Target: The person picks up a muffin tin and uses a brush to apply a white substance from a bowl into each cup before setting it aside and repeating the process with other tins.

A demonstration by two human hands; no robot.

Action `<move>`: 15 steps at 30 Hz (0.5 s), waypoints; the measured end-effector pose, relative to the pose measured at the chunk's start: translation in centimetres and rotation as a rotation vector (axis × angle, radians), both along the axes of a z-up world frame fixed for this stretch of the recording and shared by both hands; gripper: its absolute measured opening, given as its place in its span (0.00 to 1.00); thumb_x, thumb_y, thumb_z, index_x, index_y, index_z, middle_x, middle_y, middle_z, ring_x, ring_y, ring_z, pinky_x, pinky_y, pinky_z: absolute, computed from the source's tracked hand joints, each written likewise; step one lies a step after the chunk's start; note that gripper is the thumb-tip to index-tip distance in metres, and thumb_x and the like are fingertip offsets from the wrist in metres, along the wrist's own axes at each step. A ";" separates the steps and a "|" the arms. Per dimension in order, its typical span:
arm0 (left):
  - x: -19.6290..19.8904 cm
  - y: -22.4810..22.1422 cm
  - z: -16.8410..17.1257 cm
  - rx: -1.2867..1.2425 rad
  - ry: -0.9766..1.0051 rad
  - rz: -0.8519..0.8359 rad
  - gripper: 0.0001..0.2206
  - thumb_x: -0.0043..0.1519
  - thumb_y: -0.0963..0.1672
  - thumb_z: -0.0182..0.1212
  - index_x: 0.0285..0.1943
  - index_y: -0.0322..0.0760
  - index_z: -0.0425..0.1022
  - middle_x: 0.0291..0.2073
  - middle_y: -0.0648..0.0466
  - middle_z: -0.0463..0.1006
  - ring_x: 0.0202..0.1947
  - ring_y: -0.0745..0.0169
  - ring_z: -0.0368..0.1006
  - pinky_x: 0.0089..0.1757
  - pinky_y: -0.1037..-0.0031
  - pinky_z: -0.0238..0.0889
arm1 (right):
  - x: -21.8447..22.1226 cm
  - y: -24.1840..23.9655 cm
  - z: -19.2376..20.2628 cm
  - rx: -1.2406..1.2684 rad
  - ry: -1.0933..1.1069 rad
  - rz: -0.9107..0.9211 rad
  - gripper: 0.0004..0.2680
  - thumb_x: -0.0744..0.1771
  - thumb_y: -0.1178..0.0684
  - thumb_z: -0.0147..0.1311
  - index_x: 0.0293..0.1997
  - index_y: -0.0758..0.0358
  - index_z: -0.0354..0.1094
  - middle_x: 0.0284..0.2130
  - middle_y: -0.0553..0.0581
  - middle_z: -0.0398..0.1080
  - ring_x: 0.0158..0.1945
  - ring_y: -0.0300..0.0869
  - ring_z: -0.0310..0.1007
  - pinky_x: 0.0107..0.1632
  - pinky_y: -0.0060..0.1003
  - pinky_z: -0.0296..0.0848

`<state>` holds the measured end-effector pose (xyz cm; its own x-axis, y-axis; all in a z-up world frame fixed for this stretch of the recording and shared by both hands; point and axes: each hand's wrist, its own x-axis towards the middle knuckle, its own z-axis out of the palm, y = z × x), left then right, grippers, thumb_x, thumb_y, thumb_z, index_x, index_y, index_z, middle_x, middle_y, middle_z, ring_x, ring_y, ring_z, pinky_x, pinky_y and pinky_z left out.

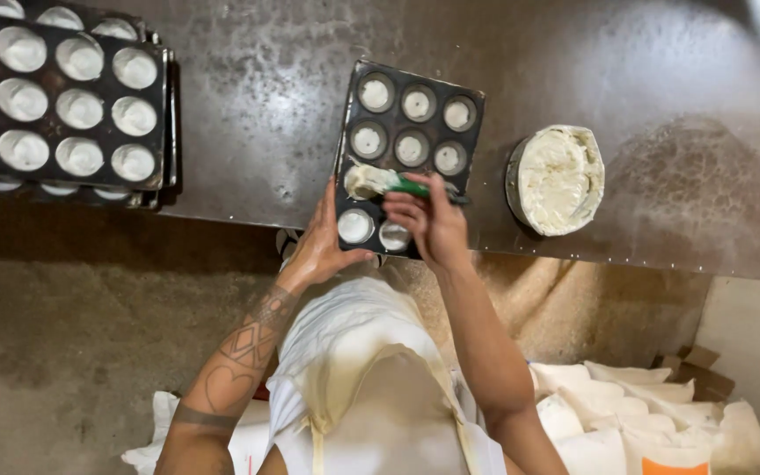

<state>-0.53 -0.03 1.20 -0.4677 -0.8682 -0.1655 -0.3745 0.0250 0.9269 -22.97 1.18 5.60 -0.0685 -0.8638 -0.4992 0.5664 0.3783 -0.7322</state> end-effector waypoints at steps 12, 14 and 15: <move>-0.5 -0.3 3.0 0.124 0.074 -0.001 0.62 0.44 0.43 0.80 0.81 0.31 0.27 0.73 0.37 0.61 0.71 0.45 0.61 0.65 0.62 0.55 | -27.0 9.4 0.9 -0.053 1.083 -0.415 0.08 0.72 0.52 0.53 0.43 0.69 0.72 0.27 0.57 0.74 0.26 0.33 0.71 0.29 0.27 0.68; -0.5 -0.4 3.0 0.102 0.078 -0.003 0.62 0.45 0.42 0.79 0.81 0.31 0.26 0.73 0.37 0.60 0.71 0.45 0.61 0.65 0.62 0.55 | -28.7 7.8 -3.6 -0.029 0.990 -0.418 0.08 0.72 0.53 0.54 0.42 0.70 0.72 0.26 0.57 0.75 0.24 0.35 0.70 0.27 0.29 0.68; -0.5 -0.3 2.9 0.092 0.072 -0.002 0.62 0.45 0.42 0.79 0.81 0.31 0.26 0.73 0.36 0.60 0.71 0.45 0.61 0.65 0.62 0.55 | -29.0 6.9 -6.0 -0.002 0.944 -0.404 0.08 0.71 0.52 0.54 0.42 0.69 0.72 0.26 0.56 0.75 0.23 0.35 0.70 0.26 0.29 0.68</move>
<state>-1.01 -0.33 4.11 -0.4828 -0.8500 -0.2107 -0.3069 -0.0611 0.9498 -51.96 8.09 -0.37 -0.7184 -0.6898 -0.0893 -0.1562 0.2851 -0.9457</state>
